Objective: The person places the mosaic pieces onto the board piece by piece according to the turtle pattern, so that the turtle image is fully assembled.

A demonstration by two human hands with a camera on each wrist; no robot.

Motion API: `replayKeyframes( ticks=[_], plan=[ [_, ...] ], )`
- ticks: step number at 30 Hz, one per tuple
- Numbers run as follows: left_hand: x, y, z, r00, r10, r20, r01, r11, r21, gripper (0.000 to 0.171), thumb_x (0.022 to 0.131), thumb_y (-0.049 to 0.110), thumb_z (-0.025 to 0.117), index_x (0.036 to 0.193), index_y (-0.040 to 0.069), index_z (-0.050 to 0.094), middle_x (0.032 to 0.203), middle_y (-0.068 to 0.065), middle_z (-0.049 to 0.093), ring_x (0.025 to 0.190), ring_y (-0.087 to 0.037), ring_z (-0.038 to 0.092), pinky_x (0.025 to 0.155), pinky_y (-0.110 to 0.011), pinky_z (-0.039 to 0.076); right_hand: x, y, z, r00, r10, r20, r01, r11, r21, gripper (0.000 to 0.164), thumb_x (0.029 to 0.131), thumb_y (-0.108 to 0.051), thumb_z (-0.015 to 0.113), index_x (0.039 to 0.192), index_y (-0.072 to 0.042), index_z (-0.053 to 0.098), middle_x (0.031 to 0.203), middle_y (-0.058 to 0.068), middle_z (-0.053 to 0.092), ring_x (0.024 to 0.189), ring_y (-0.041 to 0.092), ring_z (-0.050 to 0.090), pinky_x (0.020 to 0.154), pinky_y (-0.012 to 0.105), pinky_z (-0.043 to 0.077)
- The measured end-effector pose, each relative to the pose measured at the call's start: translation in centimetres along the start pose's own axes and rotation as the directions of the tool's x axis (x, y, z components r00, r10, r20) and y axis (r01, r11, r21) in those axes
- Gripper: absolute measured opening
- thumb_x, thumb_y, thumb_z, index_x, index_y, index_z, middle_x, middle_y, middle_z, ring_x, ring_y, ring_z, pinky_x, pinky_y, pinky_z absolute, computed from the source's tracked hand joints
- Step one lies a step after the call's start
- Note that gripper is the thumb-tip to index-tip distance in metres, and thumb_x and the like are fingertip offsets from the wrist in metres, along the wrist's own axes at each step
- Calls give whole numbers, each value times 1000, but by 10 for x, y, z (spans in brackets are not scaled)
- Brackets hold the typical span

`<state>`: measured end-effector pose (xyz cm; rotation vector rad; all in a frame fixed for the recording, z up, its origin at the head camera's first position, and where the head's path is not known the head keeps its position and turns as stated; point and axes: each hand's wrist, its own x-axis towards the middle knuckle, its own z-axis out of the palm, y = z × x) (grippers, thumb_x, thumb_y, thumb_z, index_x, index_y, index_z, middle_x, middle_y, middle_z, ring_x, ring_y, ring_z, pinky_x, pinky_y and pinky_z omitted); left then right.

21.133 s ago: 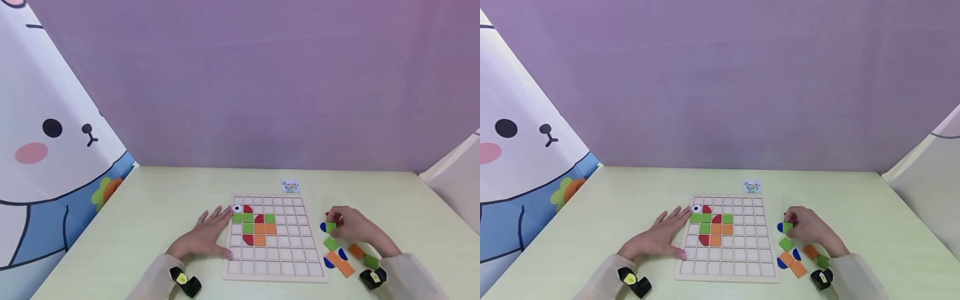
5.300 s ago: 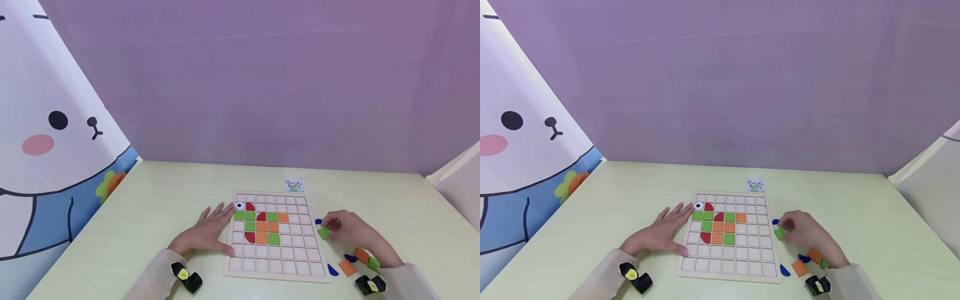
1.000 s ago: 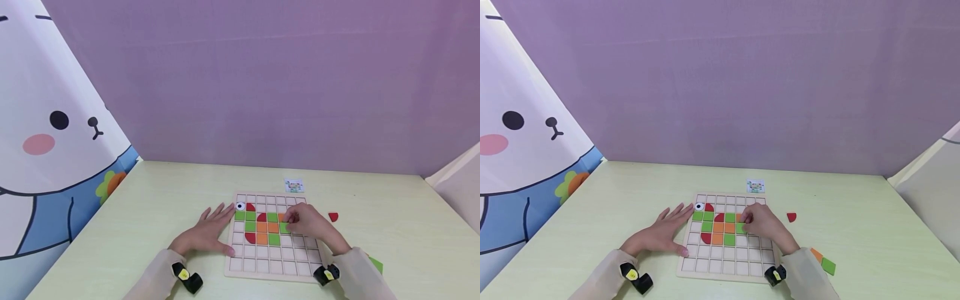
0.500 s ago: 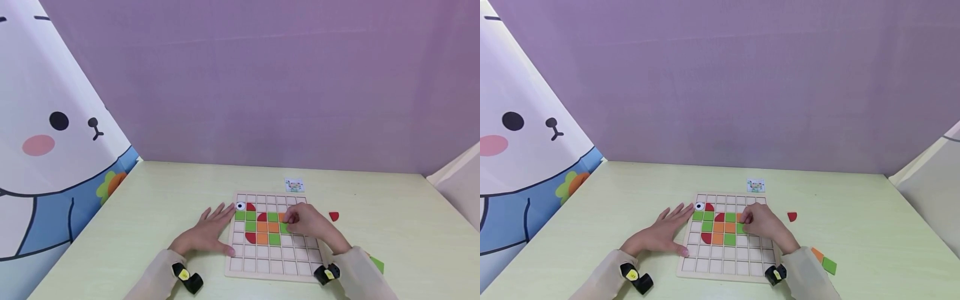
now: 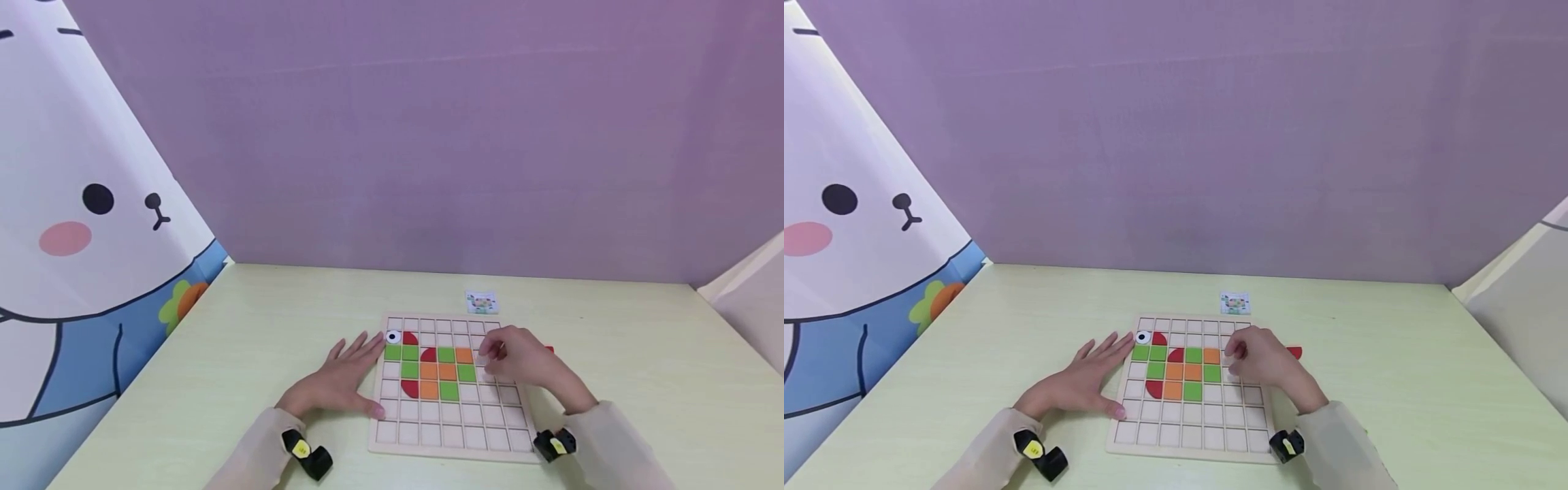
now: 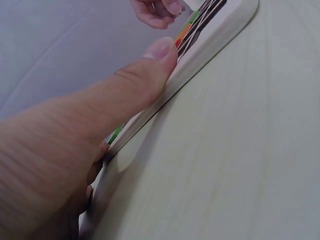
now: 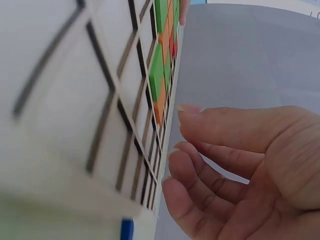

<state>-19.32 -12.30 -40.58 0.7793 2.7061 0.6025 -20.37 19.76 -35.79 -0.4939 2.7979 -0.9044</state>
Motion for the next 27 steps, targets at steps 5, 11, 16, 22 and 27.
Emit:
replayKeyframes(
  ticks=[5, 11, 16, 22, 27],
  plan=[
    [0, 0, 0, 1000, -6, 0, 6, 1000, -15, 112, 71, 65, 70, 154, 15, 13, 162, 0, 7, 149, -29, -2, 117, -59, -2, -7, 8, -12, 1000, -25, -2, 25, 1000, -11, 15, 75, 2, 73, 87, -5, 66, 81, 2, 61, 75, 15, 51, 64, 25, 45],
    [0, 1, -1, 1000, -9, 5, 9, 1000, -13, 113, 71, 65, 70, 154, 15, 13, 162, 1, 7, 149, -28, -2, 117, -58, -2, -16, 18, -26, 1000, -22, -4, 22, 999, -49, 15, 76, 0, 73, 88, -5, 65, 81, 3, 61, 74, 15, 50, 62, 24, 44],
    [1, 1, -1, 1000, -12, 6, 12, 1000, -8, 113, 70, 66, 70, 154, 15, 12, 162, 0, 7, 149, -27, -2, 117, -58, -3, -25, 27, -35, 1000, 20, -10, -21, 995, -96, 16, 76, -2, 75, 88, -5, 65, 81, 1, 60, 74, 16, 50, 61, 24, 44],
    [1, -2, 0, 1000, -12, 6, 12, 1000, -4, 114, 70, 66, 69, 154, 15, 12, 162, 1, 7, 149, -28, -2, 117, -58, -3, -36, 41, -45, 999, 43, -17, -45, 991, -126, 17, 75, -2, 75, 89, -5, 65, 82, 1, 62, 74, 16, 51, 60, 23, 45],
    [2, -3, 2, 1000, -8, 5, 8, 1000, 0, 114, 70, 68, 68, 154, 16, 12, 162, 1, 6, 149, -28, -2, 117, -58, -2, -46, 55, -51, 997, 77, -16, -78, 988, -136, 18, 75, -3, 77, 88, -6, 65, 82, 0, 61, 74, 16, 50, 60, 21, 45]
  ],
)
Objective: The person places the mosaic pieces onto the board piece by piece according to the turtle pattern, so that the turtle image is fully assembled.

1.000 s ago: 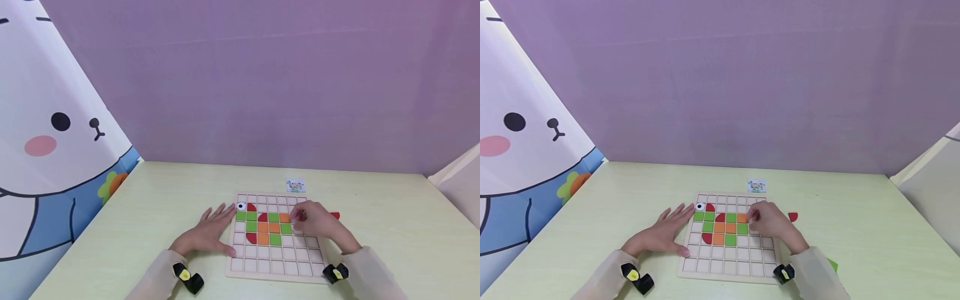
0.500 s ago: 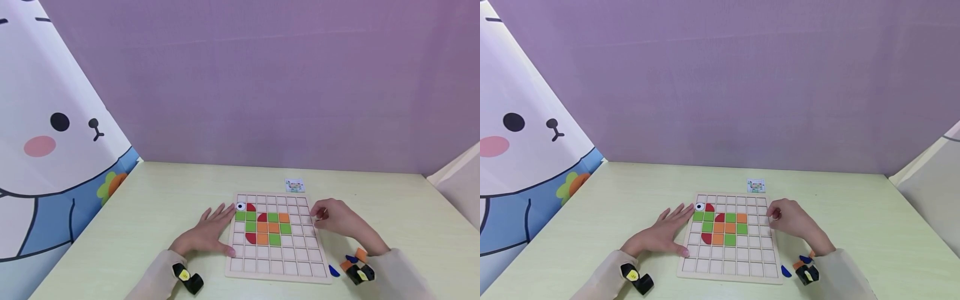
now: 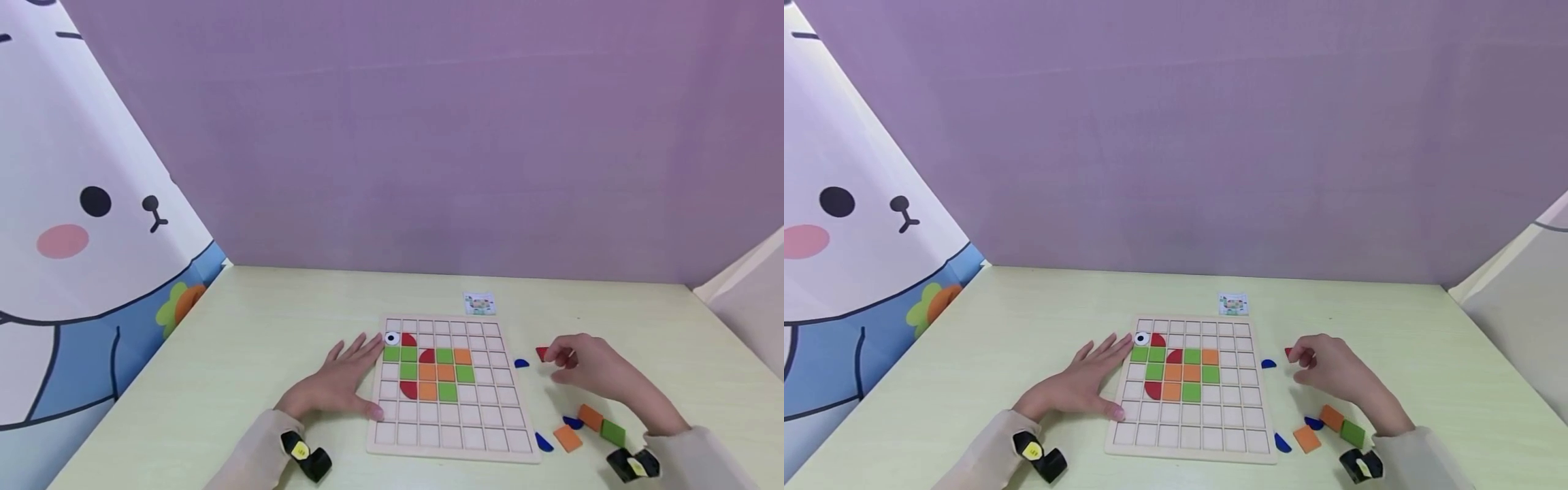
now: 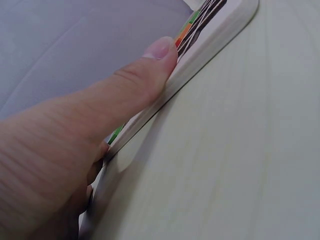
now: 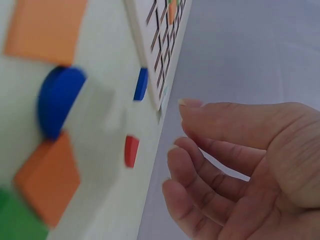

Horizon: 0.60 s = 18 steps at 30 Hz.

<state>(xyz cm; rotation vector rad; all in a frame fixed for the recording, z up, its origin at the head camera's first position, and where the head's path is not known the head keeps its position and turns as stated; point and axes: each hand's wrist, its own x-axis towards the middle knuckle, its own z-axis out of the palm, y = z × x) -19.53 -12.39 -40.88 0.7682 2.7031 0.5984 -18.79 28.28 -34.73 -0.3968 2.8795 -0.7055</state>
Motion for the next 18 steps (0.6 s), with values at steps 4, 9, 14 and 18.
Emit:
replayKeyframes(
  ticks=[4, 9, 14, 18],
  plan=[
    [0, 0, -1, 1000, -1, -1, 1, 1000, 7, 113, 71, 68, 68, 154, 15, 12, 162, 1, 6, 149, -28, -2, 117, -59, -2, -7, 12, -2, 1000, 21, 2, -21, 1000, -12, 19, 75, -4, 76, 90, -6, 65, 79, 0, 58, 74, 16, 50, 60, 20, 45],
    [-2, 2, -2, 1000, 4, -3, -4, 1000, -5, 113, 71, 66, 69, 154, 14, 13, 162, -1, 7, 149, -30, -2, 116, -59, -2, -18, 25, -2, 998, 58, 11, -58, 998, -18, 19, 76, -6, 76, 92, -6, 65, 79, 0, 57, 74, 16, 50, 60, 20, 44],
    [-2, 2, -1, 1000, 5, -4, -5, 1000, 0, 113, 71, 66, 69, 154, 14, 14, 162, -1, 8, 149, -29, -1, 117, -59, -2, -28, 37, 0, 997, 78, 19, -78, 997, -21, 17, 79, -10, 74, 92, -8, 65, 77, -1, 56, 72, 14, 48, 59, 20, 42],
    [-1, 2, -1, 1000, 7, -5, -7, 1000, 2, 113, 71, 67, 69, 154, 14, 13, 162, 0, 8, 149, -29, -1, 116, -59, -2, -34, 46, 2, 994, 100, 34, -99, 995, -18, 16, 80, -12, 74, 93, -9, 65, 78, -1, 56, 70, 11, 47, 59, 19, 43]
  ],
)
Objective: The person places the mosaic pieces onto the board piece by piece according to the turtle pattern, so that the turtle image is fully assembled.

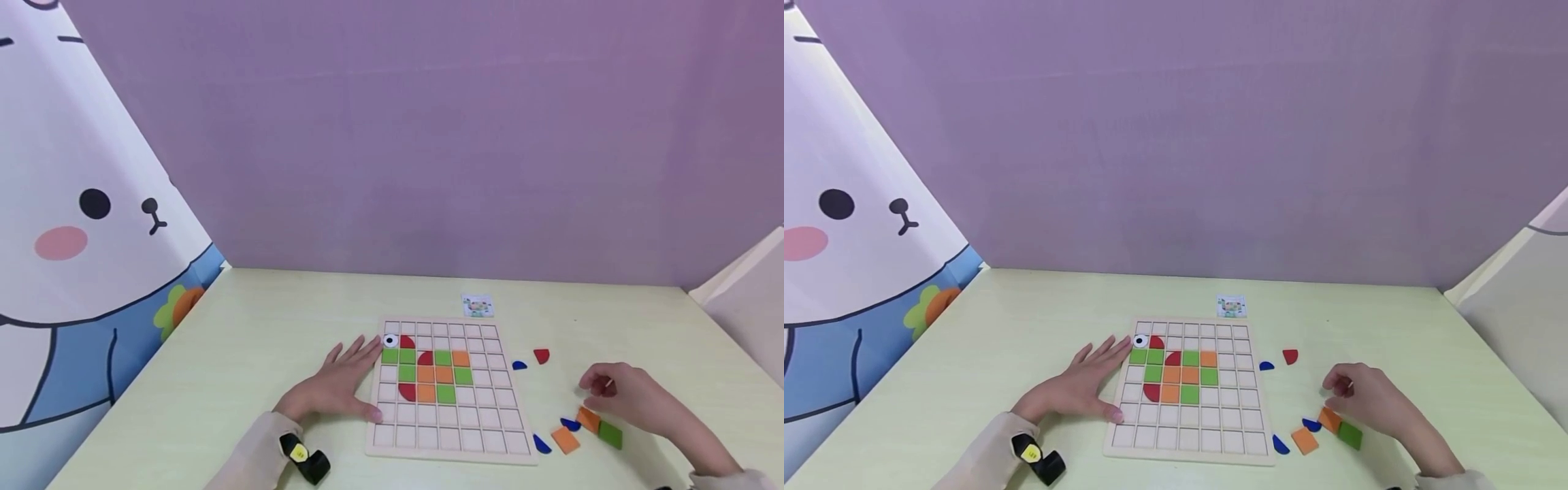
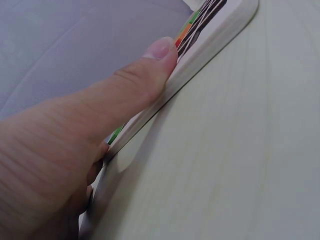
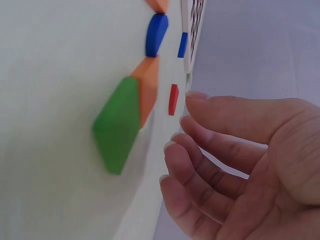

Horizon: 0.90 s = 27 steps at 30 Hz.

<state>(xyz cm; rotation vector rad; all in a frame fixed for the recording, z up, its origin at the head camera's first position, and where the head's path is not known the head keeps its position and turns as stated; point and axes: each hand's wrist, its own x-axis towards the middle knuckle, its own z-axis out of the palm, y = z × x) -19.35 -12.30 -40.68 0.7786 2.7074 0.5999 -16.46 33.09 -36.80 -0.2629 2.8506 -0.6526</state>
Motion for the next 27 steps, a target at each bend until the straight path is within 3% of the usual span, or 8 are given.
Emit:
replayKeyframes(
  ticks=[4, 14, 19, 27],
  plan=[
    [0, -1, 1, 1000, 0, 0, 0, 1000, 1, 113, 71, 67, 68, 154, 14, 13, 162, -1, 7, 149, -29, -1, 116, -59, -2, -4, 7, 4, 999, 36, 26, -37, 999, 17, 17, 80, -14, 74, 93, -10, 64, 78, -1, 55, 70, 10, 47, 58, 19, 42],
    [1, -1, 1, 1000, -4, -4, 4, 1000, -7, 113, 71, 67, 68, 154, 14, 14, 162, 0, 8, 149, -29, -2, 117, -59, -2, -13, 19, 10, 998, 0, 70, -4, 999, 53, 28, 77, -26, 78, 95, -11, 62, 79, -1, 52, 68, 3, 43, 59, 19, 38],
    [0, -1, 1, 1000, -3, -6, 3, 1000, -6, 113, 71, 67, 68, 154, 14, 14, 162, 0, 7, 149, -29, -2, 117, -59, -2, -12, 15, 14, 997, -23, 68, 18, 997, 81, 29, 74, -18, 80, 95, -9, 62, 78, 0, 51, 68, 5, 42, 57, 19, 38],
    [1, -1, 1, 1000, 6, -7, -6, 1000, -16, 112, 71, 65, 70, 154, 14, 15, 162, -1, 8, 149, -30, -2, 116, -60, -2, -4, 0, 19, 999, 12, 35, -15, 997, 78, 23, 74, -11, 80, 91, -10, 64, 75, -1, 51, 69, 10, 44, 57, 19, 38]
  ],
)
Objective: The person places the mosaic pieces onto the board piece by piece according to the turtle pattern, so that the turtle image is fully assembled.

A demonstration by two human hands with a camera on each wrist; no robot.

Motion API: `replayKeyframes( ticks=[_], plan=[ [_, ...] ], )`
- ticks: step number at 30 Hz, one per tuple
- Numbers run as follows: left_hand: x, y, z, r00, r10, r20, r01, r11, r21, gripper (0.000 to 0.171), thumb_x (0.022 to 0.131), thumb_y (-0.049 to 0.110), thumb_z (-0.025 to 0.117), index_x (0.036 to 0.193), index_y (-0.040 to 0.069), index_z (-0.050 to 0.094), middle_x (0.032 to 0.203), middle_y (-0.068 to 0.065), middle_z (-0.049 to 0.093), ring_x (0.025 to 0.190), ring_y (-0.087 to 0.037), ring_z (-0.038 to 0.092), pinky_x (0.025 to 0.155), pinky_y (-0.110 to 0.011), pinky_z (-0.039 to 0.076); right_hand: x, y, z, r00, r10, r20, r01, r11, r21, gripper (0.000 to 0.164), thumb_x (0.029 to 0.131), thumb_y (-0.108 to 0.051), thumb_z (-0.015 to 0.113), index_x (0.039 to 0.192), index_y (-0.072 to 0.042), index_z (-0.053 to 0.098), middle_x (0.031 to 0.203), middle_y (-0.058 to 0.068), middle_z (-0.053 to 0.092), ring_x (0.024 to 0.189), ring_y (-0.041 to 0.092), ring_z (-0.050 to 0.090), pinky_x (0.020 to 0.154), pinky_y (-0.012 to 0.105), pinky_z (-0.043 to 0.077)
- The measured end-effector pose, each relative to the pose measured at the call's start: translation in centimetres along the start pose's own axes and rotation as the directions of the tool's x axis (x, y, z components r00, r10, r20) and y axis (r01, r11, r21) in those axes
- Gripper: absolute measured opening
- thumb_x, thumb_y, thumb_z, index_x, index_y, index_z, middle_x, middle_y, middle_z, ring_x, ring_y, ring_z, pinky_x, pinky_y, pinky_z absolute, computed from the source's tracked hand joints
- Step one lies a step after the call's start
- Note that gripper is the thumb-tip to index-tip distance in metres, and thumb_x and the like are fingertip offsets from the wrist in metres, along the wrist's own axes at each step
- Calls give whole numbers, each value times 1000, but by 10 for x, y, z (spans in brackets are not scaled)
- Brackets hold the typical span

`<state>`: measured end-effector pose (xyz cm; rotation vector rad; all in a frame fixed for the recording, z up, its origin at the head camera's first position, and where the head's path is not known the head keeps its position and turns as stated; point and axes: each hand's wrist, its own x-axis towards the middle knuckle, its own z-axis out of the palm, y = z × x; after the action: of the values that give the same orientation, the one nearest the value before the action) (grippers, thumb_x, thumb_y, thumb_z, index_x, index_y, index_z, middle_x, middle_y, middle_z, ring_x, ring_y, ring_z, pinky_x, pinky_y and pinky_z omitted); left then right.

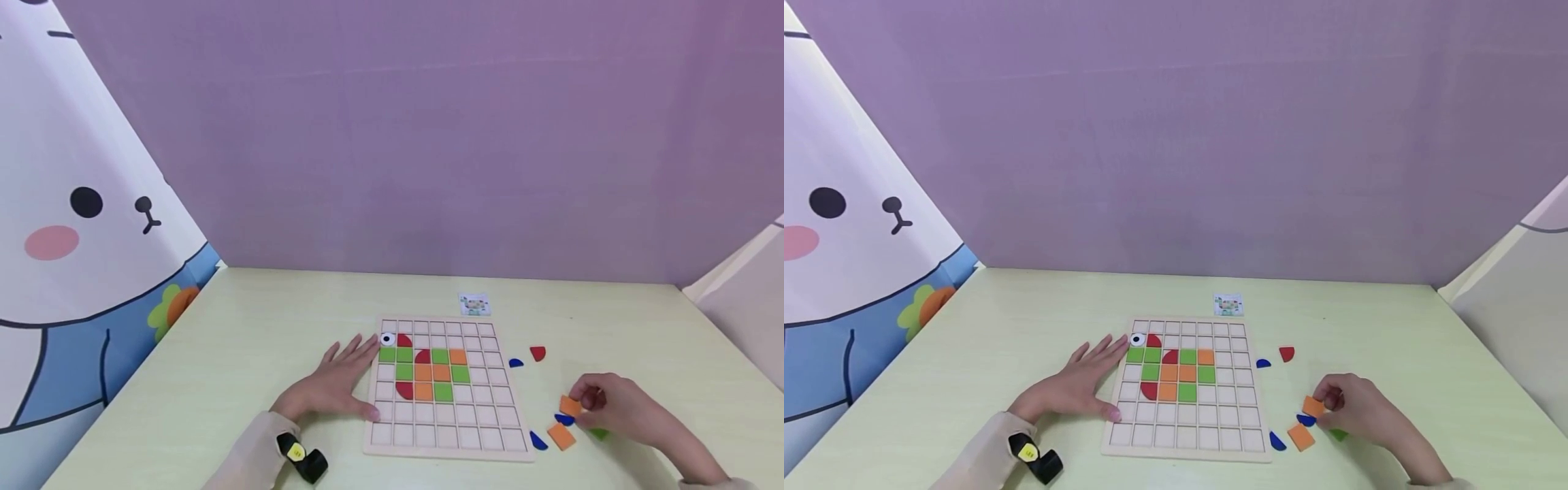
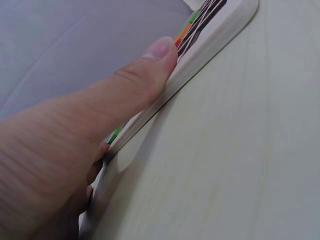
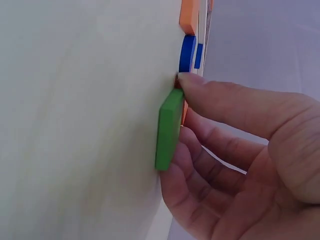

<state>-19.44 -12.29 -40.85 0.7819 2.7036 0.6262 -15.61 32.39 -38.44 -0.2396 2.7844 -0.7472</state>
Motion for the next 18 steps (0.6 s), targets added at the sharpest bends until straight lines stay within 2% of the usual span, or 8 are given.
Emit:
replayKeyframes(
  ticks=[12, 18],
  plan=[
    [-1, 1, -2, 1000, -2, -3, 2, 1000, 1, 112, 71, 65, 70, 154, 14, 14, 162, -1, 7, 149, -29, -1, 117, -59, -3, 17, -22, 4, 998, -70, 4, 70, 997, 44, 23, 73, -6, 77, 88, -9, 59, 74, 1, 51, 69, 13, 45, 56, 20, 36],
    [-2, 1, -2, 1000, -4, 6, 4, 1000, -3, 111, 72, 65, 69, 154, 14, 14, 162, 0, 7, 149, -29, -1, 117, -58, -3, 25, -31, 8, 997, -81, 12, 80, 994, 79, 24, 73, -5, 77, 88, -8, 58, 74, 2, 50, 72, 16, 46, 57, 20, 37]
  ],
)
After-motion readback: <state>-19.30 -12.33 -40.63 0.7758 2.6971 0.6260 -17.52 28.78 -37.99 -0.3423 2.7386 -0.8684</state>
